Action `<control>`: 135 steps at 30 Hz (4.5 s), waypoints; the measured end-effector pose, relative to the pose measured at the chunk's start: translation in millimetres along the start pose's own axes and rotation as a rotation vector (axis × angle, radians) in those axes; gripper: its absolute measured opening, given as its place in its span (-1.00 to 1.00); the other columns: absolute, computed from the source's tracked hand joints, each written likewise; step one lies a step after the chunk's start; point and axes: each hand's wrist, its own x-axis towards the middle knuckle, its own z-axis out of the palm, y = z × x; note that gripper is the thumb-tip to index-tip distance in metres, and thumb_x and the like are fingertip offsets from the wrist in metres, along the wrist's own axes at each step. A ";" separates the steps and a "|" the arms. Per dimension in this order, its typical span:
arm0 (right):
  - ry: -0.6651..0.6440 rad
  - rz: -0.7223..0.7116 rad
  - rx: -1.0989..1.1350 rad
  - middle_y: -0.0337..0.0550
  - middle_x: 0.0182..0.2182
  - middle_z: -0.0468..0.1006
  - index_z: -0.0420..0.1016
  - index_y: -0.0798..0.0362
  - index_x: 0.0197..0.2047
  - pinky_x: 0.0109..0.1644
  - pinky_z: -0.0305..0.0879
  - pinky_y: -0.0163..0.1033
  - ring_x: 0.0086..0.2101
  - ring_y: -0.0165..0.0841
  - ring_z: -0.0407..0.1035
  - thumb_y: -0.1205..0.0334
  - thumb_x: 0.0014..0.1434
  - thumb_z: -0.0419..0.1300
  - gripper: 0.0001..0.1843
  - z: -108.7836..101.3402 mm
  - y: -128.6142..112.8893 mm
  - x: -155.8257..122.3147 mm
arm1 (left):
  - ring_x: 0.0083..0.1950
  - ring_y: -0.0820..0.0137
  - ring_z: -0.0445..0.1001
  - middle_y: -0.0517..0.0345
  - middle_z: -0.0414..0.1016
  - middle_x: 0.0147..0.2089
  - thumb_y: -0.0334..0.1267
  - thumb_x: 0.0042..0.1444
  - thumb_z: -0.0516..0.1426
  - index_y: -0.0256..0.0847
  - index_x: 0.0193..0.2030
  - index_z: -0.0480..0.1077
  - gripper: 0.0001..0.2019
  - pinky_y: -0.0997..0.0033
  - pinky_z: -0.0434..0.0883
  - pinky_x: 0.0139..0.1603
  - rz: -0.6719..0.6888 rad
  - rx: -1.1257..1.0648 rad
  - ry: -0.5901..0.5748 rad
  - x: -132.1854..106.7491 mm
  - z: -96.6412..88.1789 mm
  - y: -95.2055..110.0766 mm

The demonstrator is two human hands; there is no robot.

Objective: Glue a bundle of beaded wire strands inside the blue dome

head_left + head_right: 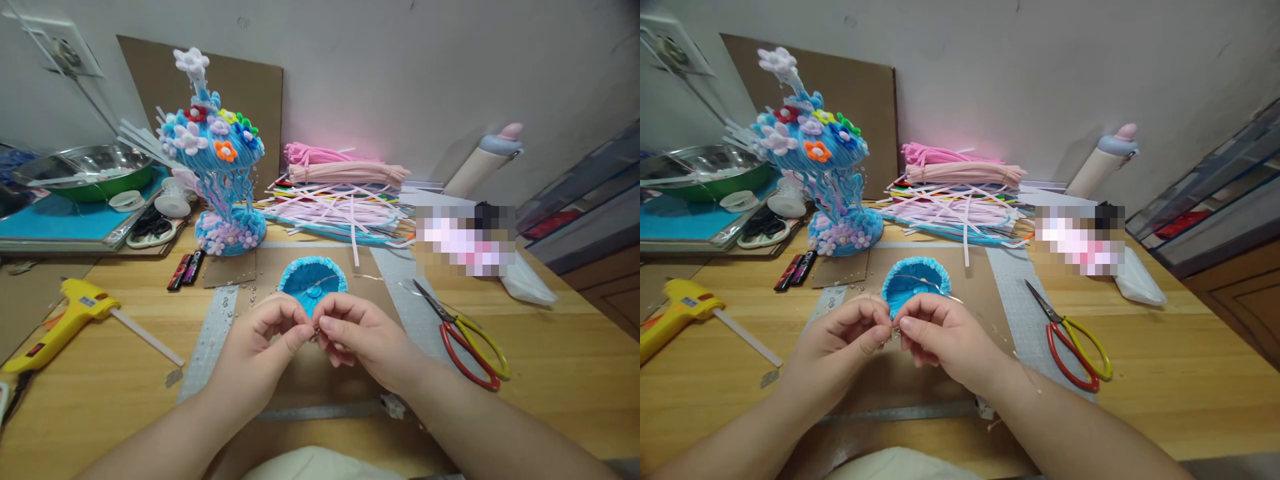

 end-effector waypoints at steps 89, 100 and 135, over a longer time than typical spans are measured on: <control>0.235 -0.610 -0.606 -0.20 -0.48 0.50 0.41 0.06 -0.38 -0.39 0.30 -0.32 -0.47 -0.41 0.37 0.41 0.15 0.14 -0.90 13.8 8.9 -10.9 | -0.41 0.54 0.38 0.22 0.45 -0.44 -0.26 0.01 0.29 -0.18 -0.40 0.49 -0.92 0.60 0.35 -0.36 -0.215 -0.397 -0.018 -1.9 4.5 -1.2; 0.209 -0.626 -0.605 -0.21 -0.42 0.43 0.43 0.04 -0.27 -0.39 0.30 -0.31 -0.43 -0.41 0.33 0.41 0.12 0.21 -0.90 10.7 5.1 -8.1 | -0.38 0.49 0.41 0.19 0.46 -0.44 -0.30 0.00 0.26 -0.28 -0.44 0.38 -0.86 0.53 0.37 -0.31 -0.315 -0.214 -0.010 2.9 7.0 6.9; 0.261 -0.690 -0.878 -0.29 -0.51 0.33 0.33 0.05 -0.44 -0.46 0.15 -0.35 -0.49 -0.45 0.22 0.49 0.05 0.14 -0.85 -0.6 3.7 -2.1 | -0.54 0.57 0.31 0.26 0.39 -0.54 -0.23 -0.10 0.33 -0.29 -0.45 0.43 -0.80 0.56 0.25 -0.48 -0.519 -0.395 -0.113 4.5 0.6 0.0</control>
